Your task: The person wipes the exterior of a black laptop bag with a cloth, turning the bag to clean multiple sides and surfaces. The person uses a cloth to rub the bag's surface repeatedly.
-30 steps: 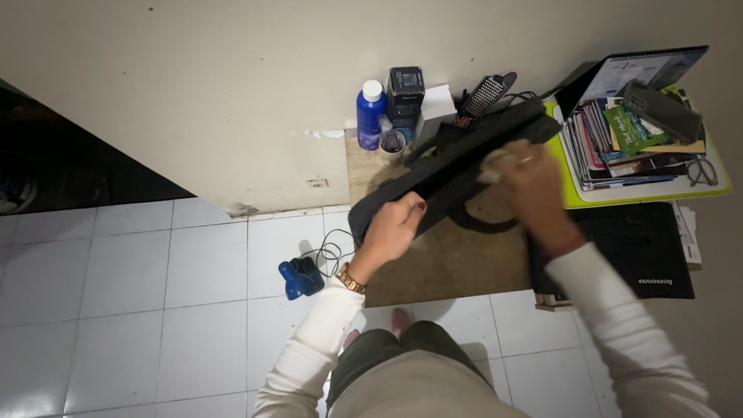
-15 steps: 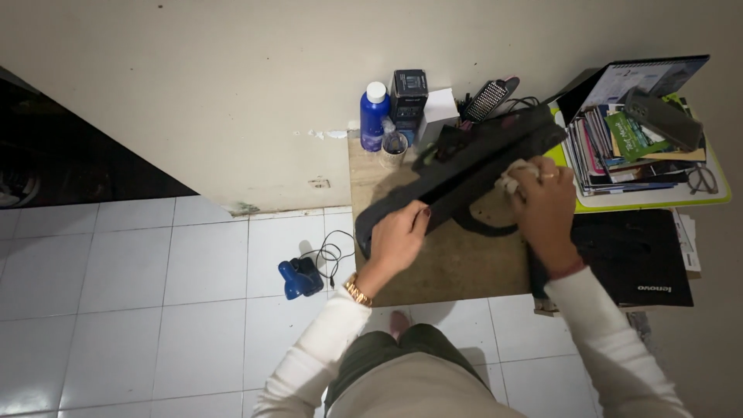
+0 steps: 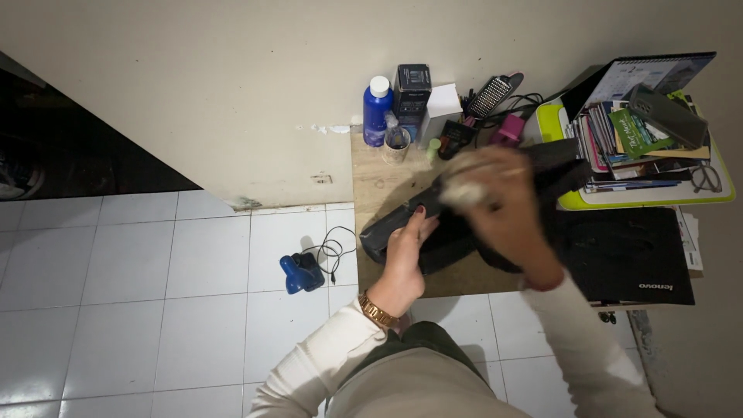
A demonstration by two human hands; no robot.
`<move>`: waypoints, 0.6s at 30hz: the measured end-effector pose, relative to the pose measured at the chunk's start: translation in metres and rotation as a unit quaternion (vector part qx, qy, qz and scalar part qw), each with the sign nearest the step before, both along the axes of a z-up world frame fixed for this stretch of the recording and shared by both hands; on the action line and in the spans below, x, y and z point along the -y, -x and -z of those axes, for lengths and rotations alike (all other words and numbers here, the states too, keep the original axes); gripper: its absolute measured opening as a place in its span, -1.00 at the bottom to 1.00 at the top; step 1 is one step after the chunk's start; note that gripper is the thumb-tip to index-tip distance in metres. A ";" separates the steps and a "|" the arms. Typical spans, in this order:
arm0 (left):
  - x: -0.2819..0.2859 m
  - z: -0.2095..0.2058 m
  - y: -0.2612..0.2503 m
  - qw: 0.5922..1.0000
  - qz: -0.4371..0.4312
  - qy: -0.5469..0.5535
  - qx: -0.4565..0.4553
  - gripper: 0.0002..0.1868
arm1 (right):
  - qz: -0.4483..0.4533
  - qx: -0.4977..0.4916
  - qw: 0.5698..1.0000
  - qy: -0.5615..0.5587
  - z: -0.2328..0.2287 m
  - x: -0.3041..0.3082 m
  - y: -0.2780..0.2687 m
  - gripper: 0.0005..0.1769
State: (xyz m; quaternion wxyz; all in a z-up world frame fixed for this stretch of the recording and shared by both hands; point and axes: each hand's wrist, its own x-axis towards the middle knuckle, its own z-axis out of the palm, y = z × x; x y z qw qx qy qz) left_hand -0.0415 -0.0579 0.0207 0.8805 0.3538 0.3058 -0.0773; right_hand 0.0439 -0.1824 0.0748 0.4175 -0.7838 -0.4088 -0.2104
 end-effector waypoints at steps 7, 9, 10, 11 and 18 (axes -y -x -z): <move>-0.008 0.060 -0.010 0.952 -0.198 0.230 0.032 -0.85 | -0.053 0.115 0.980 0.155 0.089 -0.016 0.001 -0.67; -0.008 0.109 -0.014 0.921 -0.230 0.314 0.018 -0.89 | -0.065 0.120 0.983 0.126 0.085 -0.014 0.002 -0.66; -0.009 0.116 -0.015 0.920 -0.233 0.314 0.017 -0.89 | -0.067 0.118 0.983 0.127 0.090 -0.017 0.006 -0.66; -0.011 0.122 -0.018 0.912 -0.250 0.326 -0.006 -0.87 | -0.048 0.146 0.978 0.140 0.094 -0.019 0.008 -0.65; -0.025 0.111 -0.022 0.910 -0.238 0.339 0.023 -0.83 | 0.041 0.164 0.966 0.194 0.104 -0.002 -0.023 -0.72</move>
